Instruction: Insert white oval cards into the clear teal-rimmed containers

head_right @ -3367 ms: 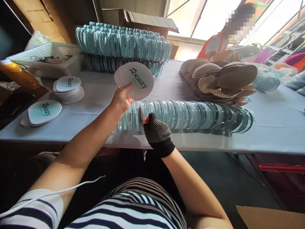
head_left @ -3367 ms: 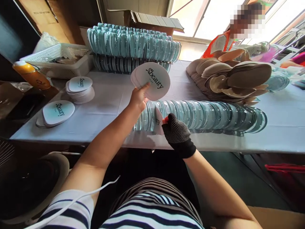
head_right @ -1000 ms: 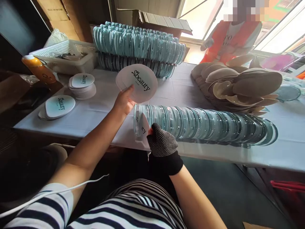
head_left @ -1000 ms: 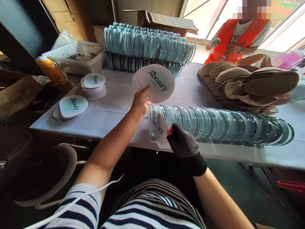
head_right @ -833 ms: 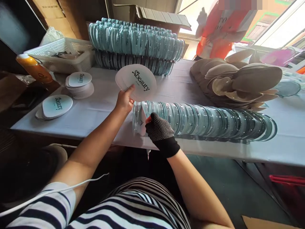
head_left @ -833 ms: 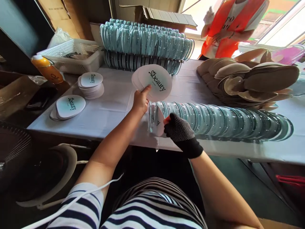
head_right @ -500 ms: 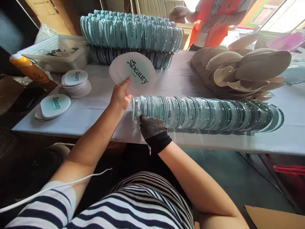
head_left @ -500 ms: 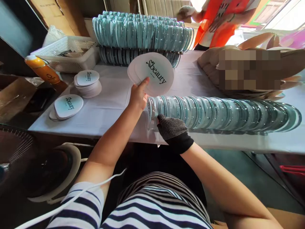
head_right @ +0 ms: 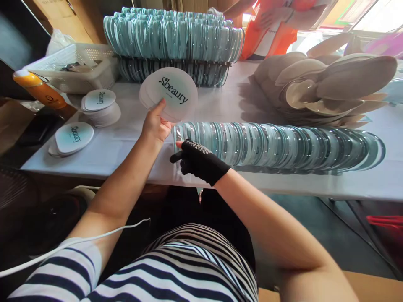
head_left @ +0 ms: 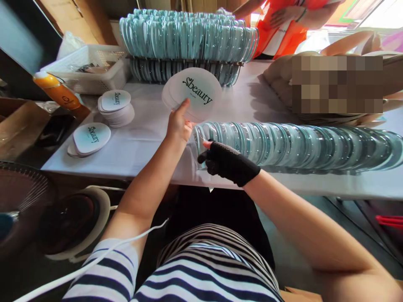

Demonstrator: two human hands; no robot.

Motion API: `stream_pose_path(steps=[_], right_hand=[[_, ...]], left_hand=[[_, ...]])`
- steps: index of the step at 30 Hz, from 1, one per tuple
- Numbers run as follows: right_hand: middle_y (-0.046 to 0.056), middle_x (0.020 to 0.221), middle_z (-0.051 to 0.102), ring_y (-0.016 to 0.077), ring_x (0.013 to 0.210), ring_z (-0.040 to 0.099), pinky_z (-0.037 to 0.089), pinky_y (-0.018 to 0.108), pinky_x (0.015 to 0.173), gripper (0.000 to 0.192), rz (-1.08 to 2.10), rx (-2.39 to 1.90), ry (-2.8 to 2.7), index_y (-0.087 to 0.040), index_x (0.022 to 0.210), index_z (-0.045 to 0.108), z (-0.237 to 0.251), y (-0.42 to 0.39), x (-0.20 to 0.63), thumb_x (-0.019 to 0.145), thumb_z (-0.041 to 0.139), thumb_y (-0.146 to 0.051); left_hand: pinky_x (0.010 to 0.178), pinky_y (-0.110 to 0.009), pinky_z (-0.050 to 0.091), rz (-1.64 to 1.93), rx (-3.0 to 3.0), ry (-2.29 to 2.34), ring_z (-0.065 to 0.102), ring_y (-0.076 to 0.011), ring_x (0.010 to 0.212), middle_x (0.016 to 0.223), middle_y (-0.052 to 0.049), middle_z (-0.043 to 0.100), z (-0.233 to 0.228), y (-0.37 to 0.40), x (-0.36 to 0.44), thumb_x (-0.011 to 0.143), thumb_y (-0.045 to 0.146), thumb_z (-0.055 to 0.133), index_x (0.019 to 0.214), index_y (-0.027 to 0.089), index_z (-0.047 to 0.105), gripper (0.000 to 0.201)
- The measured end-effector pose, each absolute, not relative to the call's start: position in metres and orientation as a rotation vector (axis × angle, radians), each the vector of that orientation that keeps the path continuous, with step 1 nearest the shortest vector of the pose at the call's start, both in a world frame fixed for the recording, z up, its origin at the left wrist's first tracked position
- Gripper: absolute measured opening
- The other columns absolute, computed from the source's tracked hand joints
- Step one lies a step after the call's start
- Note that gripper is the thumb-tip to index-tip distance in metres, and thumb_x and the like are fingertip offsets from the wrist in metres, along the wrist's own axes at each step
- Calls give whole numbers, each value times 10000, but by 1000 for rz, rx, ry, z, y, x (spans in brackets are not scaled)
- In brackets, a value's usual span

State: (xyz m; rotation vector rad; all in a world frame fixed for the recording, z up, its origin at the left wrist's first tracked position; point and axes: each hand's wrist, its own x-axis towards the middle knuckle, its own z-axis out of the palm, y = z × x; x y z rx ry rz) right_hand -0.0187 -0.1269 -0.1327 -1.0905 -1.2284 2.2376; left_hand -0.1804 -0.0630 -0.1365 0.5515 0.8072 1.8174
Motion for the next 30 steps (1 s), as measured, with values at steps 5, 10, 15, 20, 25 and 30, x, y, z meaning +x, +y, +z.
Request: stream_pose_path(steps=[5,10,15,20,25,30], right_hand=[[11,605,606,66,411,425,265,203,368,519,2244,-1249,-1369,-168,695,527,-120,-115,-12,772,611,-674],[9,580,605,74,423,421,250,204,367,574,2177,-1337,-1464,-164,765,592,-108,-124,-16,844,458,-716],[48,775,705,73,437,444,342,212,386,472,2206,-1289,-1573,-169,793,609,-112,-116,-21,821,579,-640],[40,609,659,81,406,463,344,198,364,515,2205,-1346,-1847,-160,685,584,-106,-100,-13,805,582,-661],[27,491,614,103,351,486,371,199,350,458,2132,-1438,-2204,-151,718,568,-110,-105,-16,795,628,-598],[15,497,610,116,362,521,393,208,385,277,1549,-1501,-2497,-159,827,615,-131,-113,-20,912,473,-381]], left_hand=[[1043,-393,447,1957,565,895,576,-219,1213,1298,-69,623,-157,-55,-178,853,360,635,1282,239,572,450],[977,-349,494,2014,445,963,609,-210,1166,1281,-106,629,-179,-48,-165,882,323,591,1262,195,577,402],[987,-351,483,1974,545,962,606,-224,1165,1206,-81,673,-177,-57,-154,850,381,642,1236,198,608,428],[979,-362,486,1991,563,999,624,-230,1126,1191,-88,677,-174,-66,-154,833,384,657,1175,178,642,399],[999,-349,468,2050,610,987,609,-216,1148,1140,-88,697,-172,-61,-149,814,288,671,1061,159,674,279],[930,-412,508,2047,535,1032,639,-237,1093,1134,-103,695,-178,-67,-210,761,333,691,1020,164,655,311]])
